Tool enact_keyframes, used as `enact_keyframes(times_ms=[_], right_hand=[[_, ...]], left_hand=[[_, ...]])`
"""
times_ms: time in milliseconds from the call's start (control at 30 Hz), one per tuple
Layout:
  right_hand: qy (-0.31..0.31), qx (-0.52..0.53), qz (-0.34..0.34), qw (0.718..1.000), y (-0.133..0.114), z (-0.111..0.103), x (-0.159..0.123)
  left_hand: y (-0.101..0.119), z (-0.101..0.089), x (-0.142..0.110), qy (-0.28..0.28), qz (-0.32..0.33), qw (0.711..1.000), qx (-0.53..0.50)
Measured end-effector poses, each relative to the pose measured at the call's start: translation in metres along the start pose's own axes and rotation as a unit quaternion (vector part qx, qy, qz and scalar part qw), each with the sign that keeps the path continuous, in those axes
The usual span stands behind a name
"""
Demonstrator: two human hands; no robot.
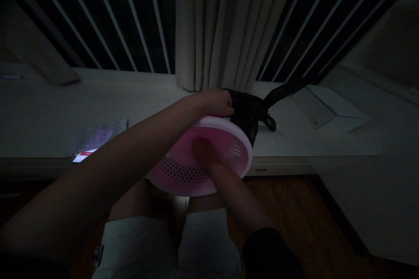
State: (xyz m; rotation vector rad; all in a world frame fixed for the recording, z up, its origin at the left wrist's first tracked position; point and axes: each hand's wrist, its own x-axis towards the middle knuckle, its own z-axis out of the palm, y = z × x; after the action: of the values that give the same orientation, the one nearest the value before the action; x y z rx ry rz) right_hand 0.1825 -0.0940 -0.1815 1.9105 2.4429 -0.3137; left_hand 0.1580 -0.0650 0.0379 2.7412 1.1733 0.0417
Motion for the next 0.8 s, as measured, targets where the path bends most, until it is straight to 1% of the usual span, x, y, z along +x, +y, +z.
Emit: enact_keyframes(times_ms=[67,133,233,300,400,567,667,800], right_hand=[[-0.003,-0.003,-0.006,1.0,-0.005,0.002,-0.003],[-0.003,-0.006,-0.01,1.0,-0.008,0.003,-0.005],[0.0,-0.009,-0.009,1.0,-0.01,0.003,-0.006],[0.004,-0.012,-0.005,1.0,-0.011,0.002,-0.006],[0.013,-0.015,0.007,1.0,-0.011,0.0,-0.006],[0.029,-0.015,0.028,0.999,-0.007,-0.002,-0.007],[0.018,0.0,0.008,1.0,-0.008,-0.004,-0.005],[0.009,0.031,-0.022,0.999,-0.019,-0.01,-0.002]], left_hand=[[0.0,-0.001,-0.001,0.007,0.007,1.0,-0.006],[0.0,-0.003,-0.002,0.005,-0.001,1.0,-0.01],[0.0,-0.005,-0.005,-0.01,-0.02,0.999,-0.024],[-0.001,-0.004,-0.006,-0.024,-0.019,0.999,-0.039],[-0.004,-0.002,-0.006,-0.038,-0.011,0.997,-0.059],[-0.01,0.002,-0.005,-0.039,-0.019,0.996,-0.08],[-0.012,0.004,-0.005,-0.032,-0.012,0.995,-0.092],[-0.013,0.004,-0.005,-0.017,-0.01,0.995,-0.098]])
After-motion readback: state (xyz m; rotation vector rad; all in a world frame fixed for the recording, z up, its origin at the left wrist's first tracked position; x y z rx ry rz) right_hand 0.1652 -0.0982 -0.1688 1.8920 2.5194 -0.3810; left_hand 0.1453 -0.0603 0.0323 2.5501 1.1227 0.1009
